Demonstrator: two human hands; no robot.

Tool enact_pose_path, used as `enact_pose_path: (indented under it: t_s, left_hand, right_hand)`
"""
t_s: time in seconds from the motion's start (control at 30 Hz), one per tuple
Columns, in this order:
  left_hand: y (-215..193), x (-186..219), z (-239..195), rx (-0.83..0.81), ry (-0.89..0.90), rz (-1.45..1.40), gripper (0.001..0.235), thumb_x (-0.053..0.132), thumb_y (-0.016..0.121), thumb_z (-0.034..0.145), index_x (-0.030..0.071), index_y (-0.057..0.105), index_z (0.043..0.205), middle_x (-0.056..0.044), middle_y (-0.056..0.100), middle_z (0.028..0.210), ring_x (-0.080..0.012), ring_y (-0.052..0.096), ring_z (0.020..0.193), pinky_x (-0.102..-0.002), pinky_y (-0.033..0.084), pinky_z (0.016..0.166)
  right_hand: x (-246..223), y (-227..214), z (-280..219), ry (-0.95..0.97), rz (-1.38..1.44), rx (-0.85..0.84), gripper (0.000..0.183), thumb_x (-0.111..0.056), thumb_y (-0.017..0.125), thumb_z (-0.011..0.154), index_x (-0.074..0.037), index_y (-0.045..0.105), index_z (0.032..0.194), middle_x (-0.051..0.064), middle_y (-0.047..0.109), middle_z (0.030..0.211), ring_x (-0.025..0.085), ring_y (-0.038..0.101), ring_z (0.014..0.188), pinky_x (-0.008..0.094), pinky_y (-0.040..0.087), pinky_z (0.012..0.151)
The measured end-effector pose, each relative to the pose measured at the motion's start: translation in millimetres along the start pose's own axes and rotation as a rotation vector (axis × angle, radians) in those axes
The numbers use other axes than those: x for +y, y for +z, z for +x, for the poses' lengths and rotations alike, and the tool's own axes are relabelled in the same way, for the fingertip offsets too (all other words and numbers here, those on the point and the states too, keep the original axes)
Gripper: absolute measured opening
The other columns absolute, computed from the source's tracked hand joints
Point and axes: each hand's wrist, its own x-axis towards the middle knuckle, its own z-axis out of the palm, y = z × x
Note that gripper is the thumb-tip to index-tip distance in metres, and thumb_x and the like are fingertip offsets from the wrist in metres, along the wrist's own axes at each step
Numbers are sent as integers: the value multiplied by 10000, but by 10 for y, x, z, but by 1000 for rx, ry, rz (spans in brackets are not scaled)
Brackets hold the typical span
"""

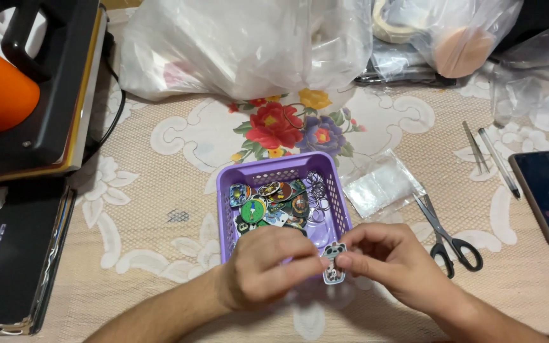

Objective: The person assembles keychains by hand. They pick up small round badges from a purple basket, attach metal rings, and place the finished keychains back into the basket. The person also handles a small plastic bag and places it on a nearby surface.

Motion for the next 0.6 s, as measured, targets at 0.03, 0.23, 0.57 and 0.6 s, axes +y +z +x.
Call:
enact_pose_path:
  t_s: [0.03,0.23,0.57,0.6]
  left_hand:
    - [30,24,-32,2,1,0,246,96,471,1067,-35,679,1068,-160,649,959,-295,665,795,-385,554,665]
    - [101,68,-56,-70,-594,-400,265,334,704,908,73,679,952,-48,693,883,-209,642,793,-322,506,752]
    - [-36,208,-229,-218,-182,-166,186,128,560,1041,-6,667,968,-119,658,900,-309,619,782,-406,491,686]
    - [-64,248,-276,-219,-139,-88,213,133,556,1051,-15,672,952,-141,657,907,-318,631,788,-404,488,652]
  right_hand:
    - [11,9,-10,0,-2,0,165,-61,846,769,44,774,874,99,723,646,135,630,574,258,494,539]
    - [-38,123,-80,-122,-66,107,140,-65,853,749,1,729,755,116,792,737,136,693,642,250,529,576]
    - [-40,242,-210,-725,-507,-127,90,-157,691,899,-72,723,892,51,757,839,164,724,721,250,568,633]
    - [-22,235,-182,-820,-537,-173,98,-148,675,910,-54,701,903,59,755,847,198,751,755,286,602,709]
